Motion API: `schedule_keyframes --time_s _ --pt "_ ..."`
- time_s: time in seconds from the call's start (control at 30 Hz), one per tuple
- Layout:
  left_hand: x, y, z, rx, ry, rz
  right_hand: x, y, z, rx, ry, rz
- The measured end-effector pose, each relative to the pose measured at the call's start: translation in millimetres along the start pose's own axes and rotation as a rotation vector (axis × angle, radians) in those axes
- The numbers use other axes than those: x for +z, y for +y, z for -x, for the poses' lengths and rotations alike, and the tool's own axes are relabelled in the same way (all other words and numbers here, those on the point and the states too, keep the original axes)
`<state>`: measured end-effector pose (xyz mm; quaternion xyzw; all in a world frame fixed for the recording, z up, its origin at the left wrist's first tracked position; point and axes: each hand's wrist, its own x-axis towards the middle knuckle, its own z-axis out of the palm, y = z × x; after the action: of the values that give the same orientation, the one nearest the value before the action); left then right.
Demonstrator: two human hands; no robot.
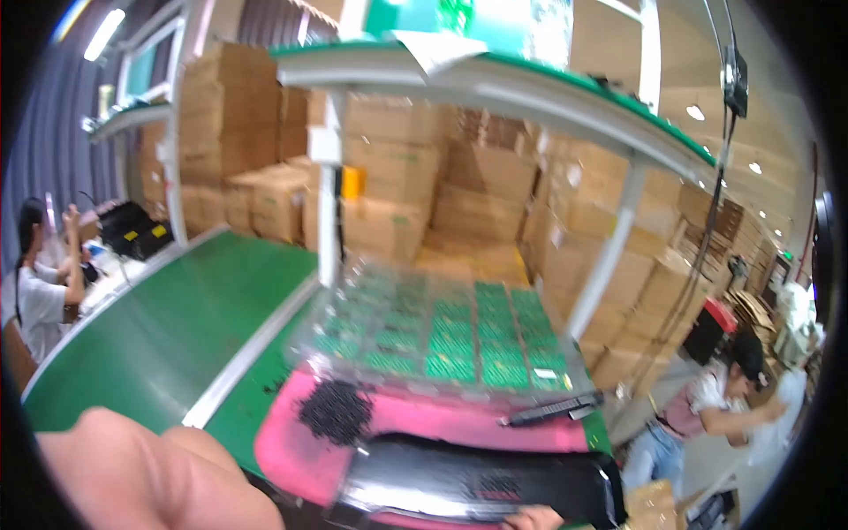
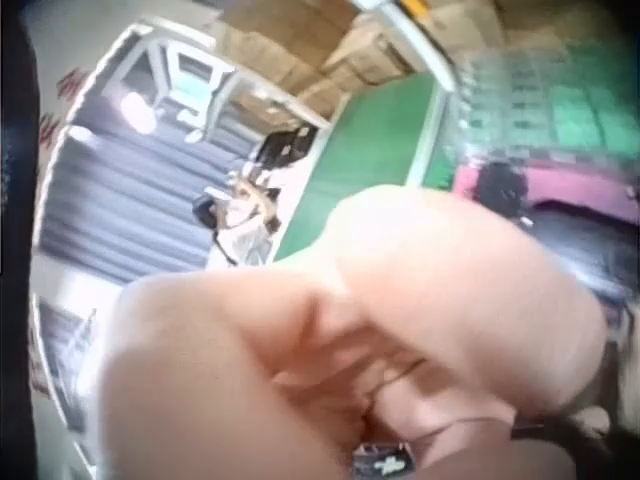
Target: Assembling an electronic device by attaching a circuit board into a plastic housing using an electric screwdriver.
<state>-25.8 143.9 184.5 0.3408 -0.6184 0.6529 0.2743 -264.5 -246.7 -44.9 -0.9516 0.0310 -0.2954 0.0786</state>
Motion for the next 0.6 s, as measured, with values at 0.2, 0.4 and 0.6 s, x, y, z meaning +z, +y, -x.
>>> schedule_keyframes --time_s 0.2,0.4,0.6 --pt "11.7 -6.8 -12.9 -0.195 -0.113 0.112 -69.1 -62.4 -137.4 -0.263 -0.067 -0.222" --pt "38.5 -10.3 -28.5 -0.298 -0.286 0.189 -123.9 -102.3 -236.4 -0.683 0.169 -0.267" --pt "63.9 -2.4 -51.2 -0.353 -0.432 0.322 -168.6 -178.6 -234.0 -0.528 0.383 -0.145"
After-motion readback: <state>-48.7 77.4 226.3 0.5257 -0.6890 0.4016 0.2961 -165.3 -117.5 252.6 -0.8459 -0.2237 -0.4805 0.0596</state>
